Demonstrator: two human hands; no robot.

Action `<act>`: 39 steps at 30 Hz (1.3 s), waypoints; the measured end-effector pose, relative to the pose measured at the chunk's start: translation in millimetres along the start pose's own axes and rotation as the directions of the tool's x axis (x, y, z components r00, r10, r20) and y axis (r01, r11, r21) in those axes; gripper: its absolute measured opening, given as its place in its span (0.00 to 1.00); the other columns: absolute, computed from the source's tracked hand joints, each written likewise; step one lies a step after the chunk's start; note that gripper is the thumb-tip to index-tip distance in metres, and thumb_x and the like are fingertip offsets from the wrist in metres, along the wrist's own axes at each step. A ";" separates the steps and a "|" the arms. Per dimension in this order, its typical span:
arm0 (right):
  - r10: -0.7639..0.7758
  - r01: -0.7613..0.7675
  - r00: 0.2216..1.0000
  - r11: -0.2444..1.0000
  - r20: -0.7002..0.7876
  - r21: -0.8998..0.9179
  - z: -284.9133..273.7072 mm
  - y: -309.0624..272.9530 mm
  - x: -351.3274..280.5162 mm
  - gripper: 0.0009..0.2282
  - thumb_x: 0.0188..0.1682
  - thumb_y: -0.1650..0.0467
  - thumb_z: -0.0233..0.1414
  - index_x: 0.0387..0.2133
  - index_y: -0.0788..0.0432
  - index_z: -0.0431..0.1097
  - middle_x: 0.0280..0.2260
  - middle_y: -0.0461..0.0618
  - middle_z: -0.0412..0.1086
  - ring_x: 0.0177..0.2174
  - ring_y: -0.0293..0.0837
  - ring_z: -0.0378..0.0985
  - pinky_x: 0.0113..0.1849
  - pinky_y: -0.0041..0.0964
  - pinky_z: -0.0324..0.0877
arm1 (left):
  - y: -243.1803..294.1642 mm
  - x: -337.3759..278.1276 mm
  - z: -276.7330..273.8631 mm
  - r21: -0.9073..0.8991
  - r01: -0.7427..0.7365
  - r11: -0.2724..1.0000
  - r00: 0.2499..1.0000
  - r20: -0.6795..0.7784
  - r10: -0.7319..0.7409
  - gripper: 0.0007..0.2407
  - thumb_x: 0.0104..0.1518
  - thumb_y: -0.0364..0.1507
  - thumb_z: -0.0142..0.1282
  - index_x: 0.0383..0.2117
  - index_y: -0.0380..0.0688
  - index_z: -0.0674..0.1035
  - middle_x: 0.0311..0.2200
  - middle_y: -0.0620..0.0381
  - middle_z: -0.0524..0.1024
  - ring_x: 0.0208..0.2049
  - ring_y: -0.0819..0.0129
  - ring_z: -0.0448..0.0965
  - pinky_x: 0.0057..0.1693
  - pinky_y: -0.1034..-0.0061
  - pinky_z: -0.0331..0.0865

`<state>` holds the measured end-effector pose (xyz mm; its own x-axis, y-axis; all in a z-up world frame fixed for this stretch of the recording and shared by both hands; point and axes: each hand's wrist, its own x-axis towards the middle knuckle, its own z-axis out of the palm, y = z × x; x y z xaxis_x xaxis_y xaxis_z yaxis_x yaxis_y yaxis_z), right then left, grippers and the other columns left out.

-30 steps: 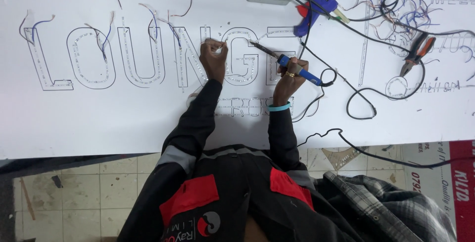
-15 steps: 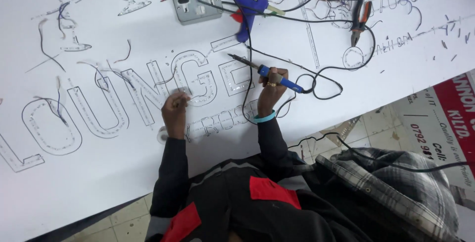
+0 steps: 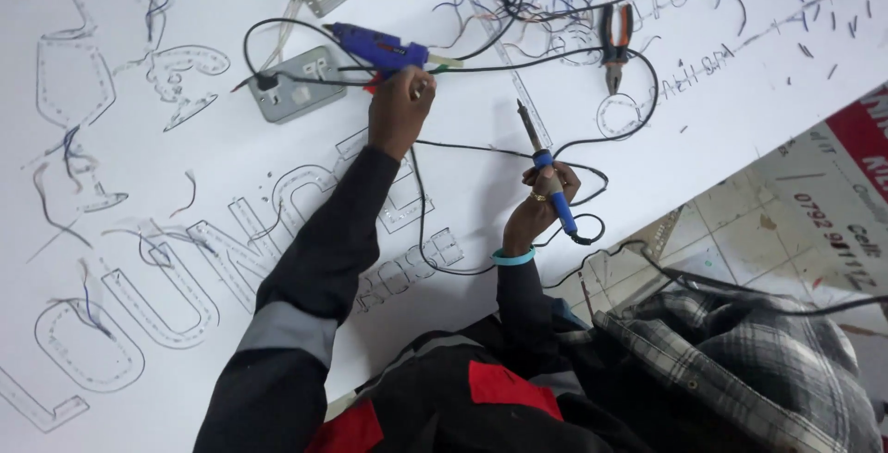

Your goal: Soldering electrical wires to LED strips on a sign template to create a lighted sign.

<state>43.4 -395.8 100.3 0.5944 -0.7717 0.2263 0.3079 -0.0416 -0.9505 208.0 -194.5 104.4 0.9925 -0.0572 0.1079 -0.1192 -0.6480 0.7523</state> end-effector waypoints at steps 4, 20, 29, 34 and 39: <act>0.052 -0.048 0.997 0.997 -0.061 0.063 -9.6 -0.6 14.8 0.18 0.60 0.56 0.60 0.46 0.55 0.68 0.34 0.48 0.70 0.29 0.41 0.74 0.37 0.37 0.69 | -29.6 110.7 65.2 0.157 -0.109 0.981 0.985 -0.116 0.128 0.03 0.65 0.32 0.57 0.35 0.54 0.82 0.31 0.57 0.84 0.36 0.50 0.84 0.38 0.50 0.71; 0.042 -0.046 0.997 0.997 0.063 0.065 -8.2 -1.5 34.0 0.14 0.67 0.64 0.55 0.54 0.63 0.68 0.29 0.48 0.68 0.33 0.41 0.78 0.39 0.34 0.75 | 12.0 84.6 5.7 -0.603 0.458 0.653 0.889 0.322 -0.326 0.20 0.60 0.43 0.74 0.53 0.47 0.88 0.45 0.53 0.89 0.36 0.73 0.85 0.38 0.80 0.72; -0.060 0.049 0.961 0.998 0.269 0.051 46.8 -52.9 -19.0 0.08 0.64 0.72 0.60 0.51 0.61 0.72 0.30 0.53 0.76 0.31 0.43 0.78 0.38 0.38 0.75 | 15.9 -68.2 -26.8 -0.760 0.344 0.552 0.938 0.251 -0.239 0.18 0.64 0.41 0.72 0.52 0.41 0.89 0.40 0.48 0.85 0.39 0.68 0.82 0.45 0.74 0.74; 0.006 0.028 0.924 0.996 0.381 -0.085 34.9 -64.8 -72.3 0.16 0.53 0.78 0.69 0.51 0.56 0.73 0.41 0.54 0.78 0.38 0.44 0.80 0.45 0.44 0.77 | 47.4 -156.5 -64.2 -0.794 0.363 0.487 0.931 0.283 -0.232 0.16 0.70 0.36 0.68 0.52 0.35 0.88 0.43 0.42 0.86 0.38 0.67 0.81 0.43 0.74 0.75; -0.021 0.003 0.844 0.999 0.535 0.036 33.6 -78.8 -108.4 0.23 0.54 0.78 0.67 0.57 0.56 0.63 0.47 0.58 0.79 0.42 0.46 0.86 0.46 0.43 0.78 | 28.5 -205.6 -73.0 -0.832 0.249 0.495 0.964 0.166 -0.205 0.17 0.72 0.39 0.68 0.54 0.35 0.88 0.43 0.42 0.85 0.42 0.65 0.80 0.45 0.72 0.75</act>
<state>-20.3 -287.5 157.9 0.8930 -0.3110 0.3253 0.3358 -0.0209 -0.9417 -1.5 -145.8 151.0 0.9862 -0.0482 -0.1584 0.1655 0.2972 0.9404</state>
